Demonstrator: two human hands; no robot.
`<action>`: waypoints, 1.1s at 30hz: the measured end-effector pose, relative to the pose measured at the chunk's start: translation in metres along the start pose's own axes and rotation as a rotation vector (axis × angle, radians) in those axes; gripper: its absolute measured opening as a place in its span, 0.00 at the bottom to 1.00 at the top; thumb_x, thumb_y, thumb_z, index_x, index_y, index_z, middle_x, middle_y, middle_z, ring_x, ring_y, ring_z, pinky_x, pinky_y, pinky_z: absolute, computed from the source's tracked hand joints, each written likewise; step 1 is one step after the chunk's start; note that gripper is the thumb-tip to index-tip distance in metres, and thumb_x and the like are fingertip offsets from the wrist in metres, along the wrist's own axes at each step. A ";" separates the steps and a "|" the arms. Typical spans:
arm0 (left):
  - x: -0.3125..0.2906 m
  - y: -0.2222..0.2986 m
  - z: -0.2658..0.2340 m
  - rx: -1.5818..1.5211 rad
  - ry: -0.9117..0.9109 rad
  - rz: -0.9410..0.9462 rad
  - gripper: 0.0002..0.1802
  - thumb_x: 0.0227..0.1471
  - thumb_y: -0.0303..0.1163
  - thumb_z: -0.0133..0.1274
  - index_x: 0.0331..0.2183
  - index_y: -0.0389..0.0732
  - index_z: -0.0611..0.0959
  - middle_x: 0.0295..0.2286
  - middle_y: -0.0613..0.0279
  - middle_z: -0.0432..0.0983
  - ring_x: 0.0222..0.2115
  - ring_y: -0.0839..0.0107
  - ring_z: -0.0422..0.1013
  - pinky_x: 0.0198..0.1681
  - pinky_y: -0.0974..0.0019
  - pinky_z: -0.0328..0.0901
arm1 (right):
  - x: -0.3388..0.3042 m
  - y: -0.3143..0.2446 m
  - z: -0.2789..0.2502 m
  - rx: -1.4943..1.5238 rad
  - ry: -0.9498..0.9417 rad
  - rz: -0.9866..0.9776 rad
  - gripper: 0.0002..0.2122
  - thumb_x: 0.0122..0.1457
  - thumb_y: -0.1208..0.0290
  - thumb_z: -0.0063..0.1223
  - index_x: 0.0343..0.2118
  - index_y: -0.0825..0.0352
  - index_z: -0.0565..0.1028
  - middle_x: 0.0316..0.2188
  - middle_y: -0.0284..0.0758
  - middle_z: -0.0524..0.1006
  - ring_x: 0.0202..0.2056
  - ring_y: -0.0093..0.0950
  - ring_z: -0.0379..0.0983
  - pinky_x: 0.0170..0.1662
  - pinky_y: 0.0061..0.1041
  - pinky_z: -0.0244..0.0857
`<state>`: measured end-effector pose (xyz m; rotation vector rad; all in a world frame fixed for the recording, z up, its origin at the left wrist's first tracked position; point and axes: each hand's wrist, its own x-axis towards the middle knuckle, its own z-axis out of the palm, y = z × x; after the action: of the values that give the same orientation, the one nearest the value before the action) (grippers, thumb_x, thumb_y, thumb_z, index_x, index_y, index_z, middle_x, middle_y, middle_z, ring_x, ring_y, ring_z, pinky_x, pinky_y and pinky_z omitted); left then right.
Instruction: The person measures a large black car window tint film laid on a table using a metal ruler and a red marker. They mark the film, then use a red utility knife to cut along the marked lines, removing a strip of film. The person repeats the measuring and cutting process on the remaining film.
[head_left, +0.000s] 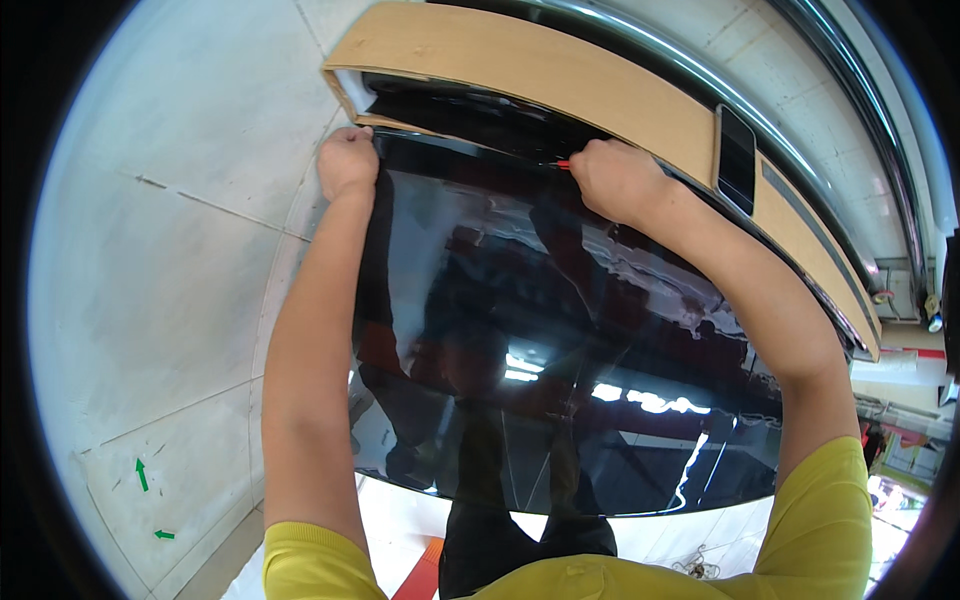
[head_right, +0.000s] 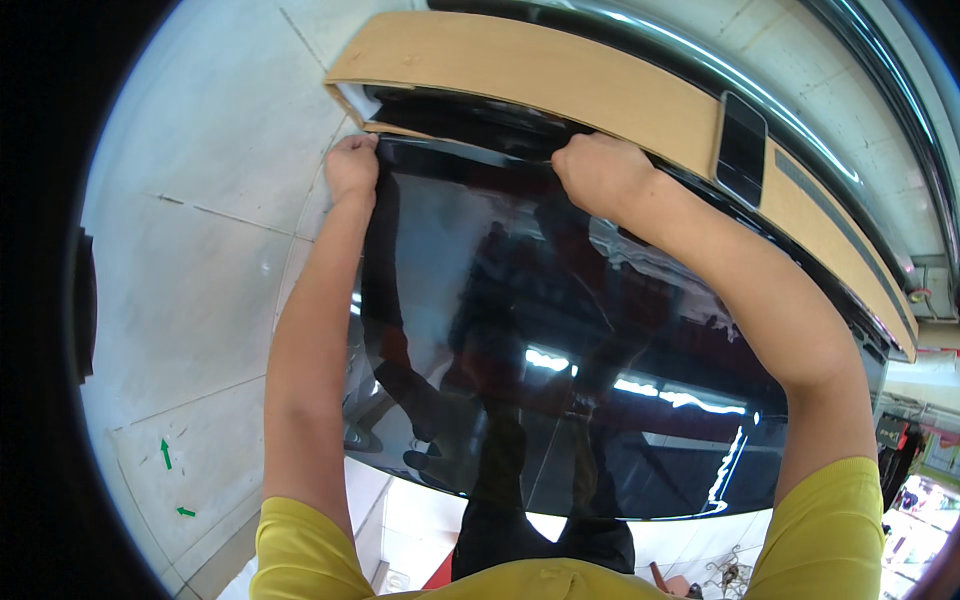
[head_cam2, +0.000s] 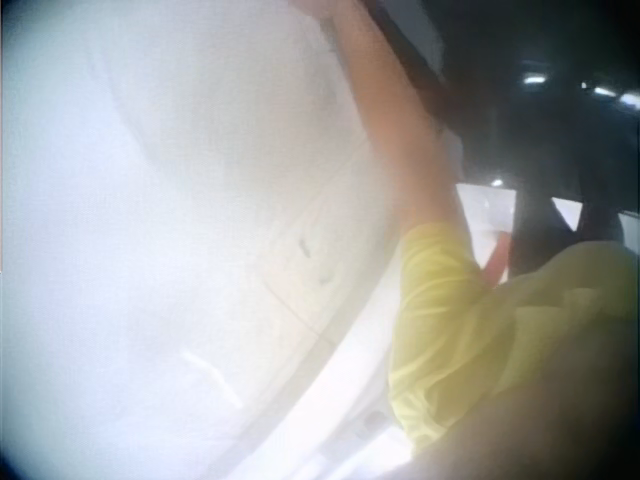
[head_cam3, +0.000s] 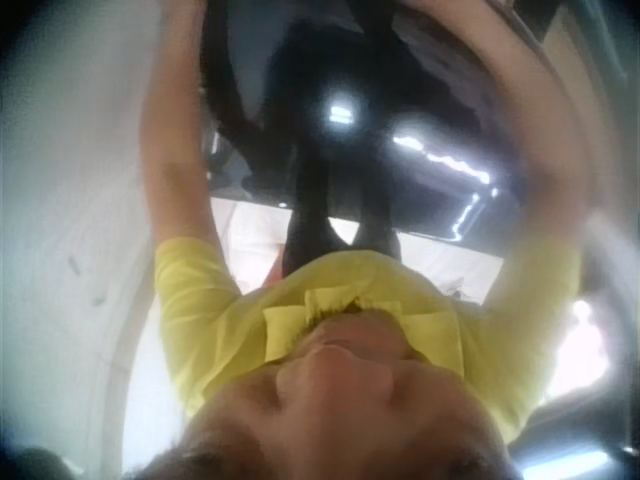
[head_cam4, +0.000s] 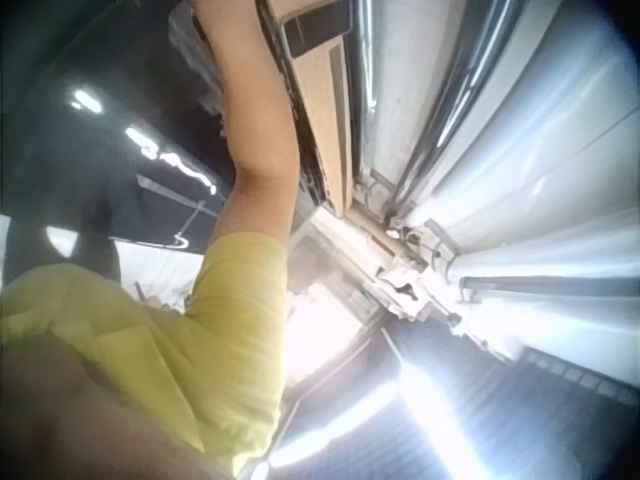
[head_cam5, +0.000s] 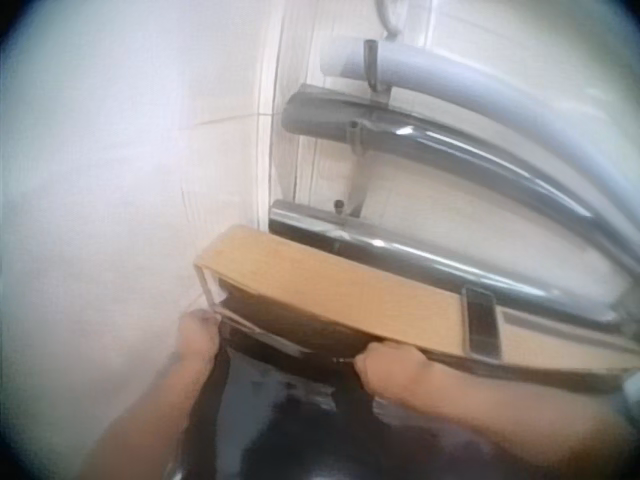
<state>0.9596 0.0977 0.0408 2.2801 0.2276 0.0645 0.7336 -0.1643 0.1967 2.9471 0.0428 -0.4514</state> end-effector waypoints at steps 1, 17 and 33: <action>0.002 -0.003 0.001 0.007 0.002 0.010 0.13 0.56 0.45 0.65 0.40 0.51 0.93 0.42 0.52 0.87 0.46 0.49 0.81 0.50 0.51 0.73 | -0.006 0.004 0.002 0.006 0.000 0.010 0.09 0.61 0.75 0.53 0.33 0.68 0.86 0.33 0.48 0.86 0.39 0.47 0.85 0.43 0.42 0.80; 0.016 -0.018 0.005 0.181 0.073 0.203 0.20 0.61 0.49 0.62 0.43 0.44 0.91 0.39 0.47 0.86 0.43 0.47 0.81 0.47 0.49 0.72 | -0.120 0.104 0.067 0.030 0.004 0.112 0.12 0.56 0.79 0.53 0.41 0.71 0.83 0.33 0.48 0.84 0.38 0.48 0.84 0.41 0.43 0.80; 0.064 -0.047 0.011 0.239 0.085 0.285 0.24 0.62 0.51 0.60 0.44 0.39 0.90 0.37 0.47 0.87 0.41 0.52 0.81 0.48 0.55 0.70 | -0.251 0.209 0.138 -0.175 0.009 0.162 0.08 0.54 0.75 0.55 0.33 0.68 0.84 0.32 0.46 0.84 0.40 0.47 0.84 0.48 0.42 0.77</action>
<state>1.0172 0.1314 -0.0038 2.5362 -0.0516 0.2962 0.4648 -0.3936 0.1741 2.7535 -0.1465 -0.3890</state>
